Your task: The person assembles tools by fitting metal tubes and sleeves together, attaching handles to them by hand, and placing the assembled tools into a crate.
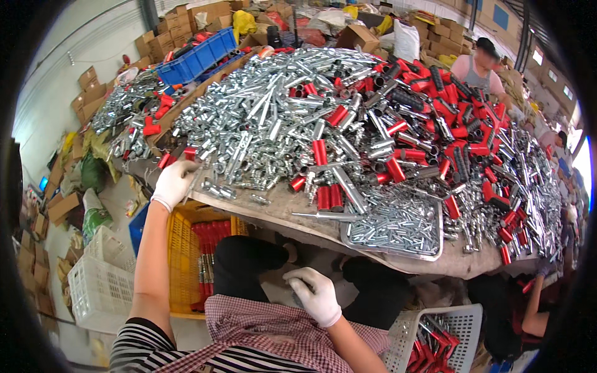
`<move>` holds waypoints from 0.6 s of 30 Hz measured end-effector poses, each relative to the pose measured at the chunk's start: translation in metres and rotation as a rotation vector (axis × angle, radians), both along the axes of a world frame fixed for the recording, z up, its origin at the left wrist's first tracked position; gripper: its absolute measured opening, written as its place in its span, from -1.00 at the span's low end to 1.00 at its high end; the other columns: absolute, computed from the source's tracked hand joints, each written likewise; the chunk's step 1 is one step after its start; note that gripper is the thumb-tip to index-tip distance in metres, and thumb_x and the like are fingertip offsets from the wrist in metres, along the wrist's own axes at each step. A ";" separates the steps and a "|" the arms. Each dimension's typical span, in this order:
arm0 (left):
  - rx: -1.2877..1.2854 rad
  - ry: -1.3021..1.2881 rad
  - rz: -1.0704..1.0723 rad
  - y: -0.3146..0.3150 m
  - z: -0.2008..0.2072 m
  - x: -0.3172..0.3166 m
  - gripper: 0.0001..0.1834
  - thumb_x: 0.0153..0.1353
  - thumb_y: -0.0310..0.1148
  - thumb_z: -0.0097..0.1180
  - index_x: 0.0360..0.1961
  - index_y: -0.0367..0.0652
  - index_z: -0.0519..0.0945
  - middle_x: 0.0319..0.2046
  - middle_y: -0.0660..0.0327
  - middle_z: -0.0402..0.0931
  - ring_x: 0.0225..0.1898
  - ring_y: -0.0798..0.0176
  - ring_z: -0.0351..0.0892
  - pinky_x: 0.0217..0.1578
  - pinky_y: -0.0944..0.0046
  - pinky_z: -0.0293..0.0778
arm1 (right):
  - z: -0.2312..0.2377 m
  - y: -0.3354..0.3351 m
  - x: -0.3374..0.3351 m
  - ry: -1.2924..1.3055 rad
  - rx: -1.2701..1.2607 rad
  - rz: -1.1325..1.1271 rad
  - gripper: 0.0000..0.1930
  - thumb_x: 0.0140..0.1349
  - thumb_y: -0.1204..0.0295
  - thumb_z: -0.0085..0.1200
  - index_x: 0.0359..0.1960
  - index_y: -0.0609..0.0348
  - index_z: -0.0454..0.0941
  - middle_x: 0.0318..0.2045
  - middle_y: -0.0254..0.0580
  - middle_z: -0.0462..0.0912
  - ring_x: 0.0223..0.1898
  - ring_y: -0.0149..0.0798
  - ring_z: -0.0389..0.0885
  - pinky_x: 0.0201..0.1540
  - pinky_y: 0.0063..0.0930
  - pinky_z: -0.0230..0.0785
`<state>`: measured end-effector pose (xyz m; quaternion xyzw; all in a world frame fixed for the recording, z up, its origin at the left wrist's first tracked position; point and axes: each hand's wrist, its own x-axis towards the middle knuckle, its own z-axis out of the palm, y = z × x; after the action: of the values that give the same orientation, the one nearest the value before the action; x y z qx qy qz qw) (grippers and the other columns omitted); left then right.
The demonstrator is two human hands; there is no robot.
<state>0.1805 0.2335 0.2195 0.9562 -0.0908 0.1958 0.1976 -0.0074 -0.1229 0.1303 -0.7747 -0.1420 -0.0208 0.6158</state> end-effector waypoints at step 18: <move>0.152 0.116 0.227 0.012 -0.038 0.015 -0.66 0.11 -0.23 0.12 -0.10 -0.09 0.67 -0.20 -0.08 0.59 -0.11 -0.13 0.58 -0.03 0.01 0.48 | -0.018 0.024 -0.007 0.130 0.015 0.126 -0.84 0.25 0.49 0.10 -0.19 0.25 0.66 -0.29 -0.09 0.68 -0.25 -0.17 0.67 -0.13 -0.41 0.49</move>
<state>0.1952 0.2453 0.1811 0.9823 0.0149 0.1536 0.1061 -0.0144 -0.0984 0.1124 -0.7594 -0.1498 0.0671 0.6296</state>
